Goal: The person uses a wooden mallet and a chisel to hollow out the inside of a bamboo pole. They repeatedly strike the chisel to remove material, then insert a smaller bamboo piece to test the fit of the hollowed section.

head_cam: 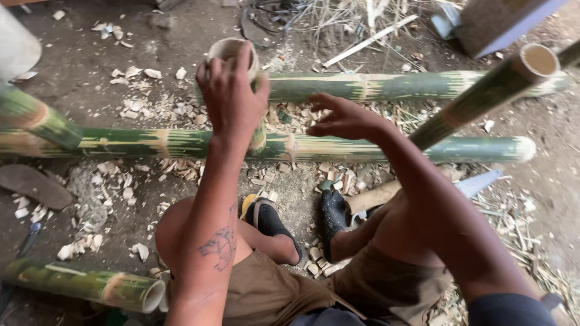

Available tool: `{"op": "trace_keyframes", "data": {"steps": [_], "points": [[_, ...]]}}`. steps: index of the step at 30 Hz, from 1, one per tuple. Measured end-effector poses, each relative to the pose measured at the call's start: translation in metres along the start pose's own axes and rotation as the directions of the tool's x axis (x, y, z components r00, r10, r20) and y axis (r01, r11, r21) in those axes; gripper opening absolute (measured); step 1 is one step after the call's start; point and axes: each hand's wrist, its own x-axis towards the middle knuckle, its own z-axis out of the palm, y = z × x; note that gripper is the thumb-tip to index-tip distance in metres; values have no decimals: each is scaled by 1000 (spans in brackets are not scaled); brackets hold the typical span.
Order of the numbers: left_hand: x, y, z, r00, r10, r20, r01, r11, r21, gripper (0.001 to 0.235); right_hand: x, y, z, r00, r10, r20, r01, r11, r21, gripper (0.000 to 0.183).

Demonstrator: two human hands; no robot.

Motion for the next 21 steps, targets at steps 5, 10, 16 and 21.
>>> {"op": "trace_keyframes", "data": {"steps": [5,10,16,21], "points": [[-2,19,-24,973,-160,169,167,986,-24,20,-43,65,-55,976,212,-40,-208,873,-441,67],[6,29,-28,986,-145,82,141,989,53,21,-1,136,-93,967,238,-88,-236,720,-653,54],[35,50,-7,982,-155,104,138,979,153,30,102,255,-74,935,328,-134,-353,824,-444,49],[39,84,27,895,20,-446,91,970,226,23,156,341,-53,944,229,-236,-310,860,-406,52]]}}
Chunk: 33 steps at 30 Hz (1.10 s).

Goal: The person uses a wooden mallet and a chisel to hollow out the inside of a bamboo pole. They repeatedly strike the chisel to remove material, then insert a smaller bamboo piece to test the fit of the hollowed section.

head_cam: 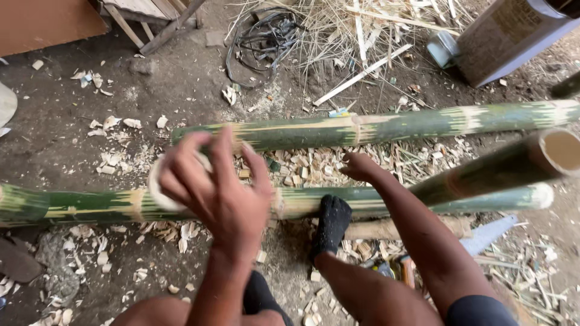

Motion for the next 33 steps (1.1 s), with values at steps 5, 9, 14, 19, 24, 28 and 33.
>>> {"op": "trace_keyframes", "data": {"steps": [5,9,14,19,24,28,33], "points": [[-85,49,106,869,6,495,365,669,-647,12,60,-4,-4,957,1,-289,3,1000,15,67],[-197,48,234,433,-209,877,786,564,-254,29,113,-33,-27,978,92,-186,-109,990,-84,76],[-311,2,331,-57,-451,891,991,82,106,57,99,-54,-10,941,36,-337,-94,983,-157,74],[-295,-13,355,-341,-566,751,849,-527,-11,77,42,-50,0,983,160,-89,-181,929,-324,73],[-243,9,326,-670,-401,625,631,-751,195,84,39,-34,12,954,179,-239,-225,958,-178,66],[-215,27,309,-649,-482,588,647,-756,94,97,42,-25,26,897,4,-443,-76,987,-145,60],[-232,24,306,-691,-596,409,692,-709,136,103,24,-5,46,911,280,-304,-268,960,83,66]]}}
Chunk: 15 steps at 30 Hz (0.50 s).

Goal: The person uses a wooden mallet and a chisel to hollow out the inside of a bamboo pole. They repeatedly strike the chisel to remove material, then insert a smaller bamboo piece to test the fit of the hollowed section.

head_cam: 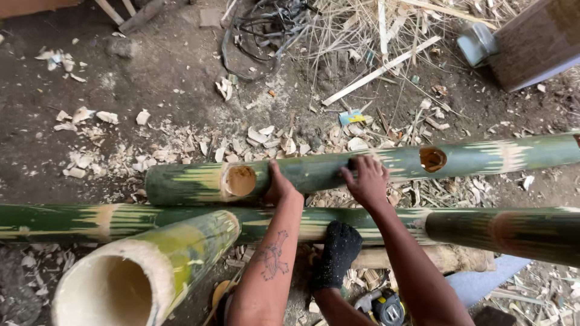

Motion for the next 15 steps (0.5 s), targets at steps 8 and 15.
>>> {"op": "trace_keyframes", "data": {"steps": [8,15], "points": [[49,-21,-19,846,309,434,-225,946,-234,69,21,105,-52,652,737,178,-224,-36,974,99],[0,95,-50,378,731,568,-253,672,-696,70,18,87,-141,758,589,279,16,-445,896,88]]}}
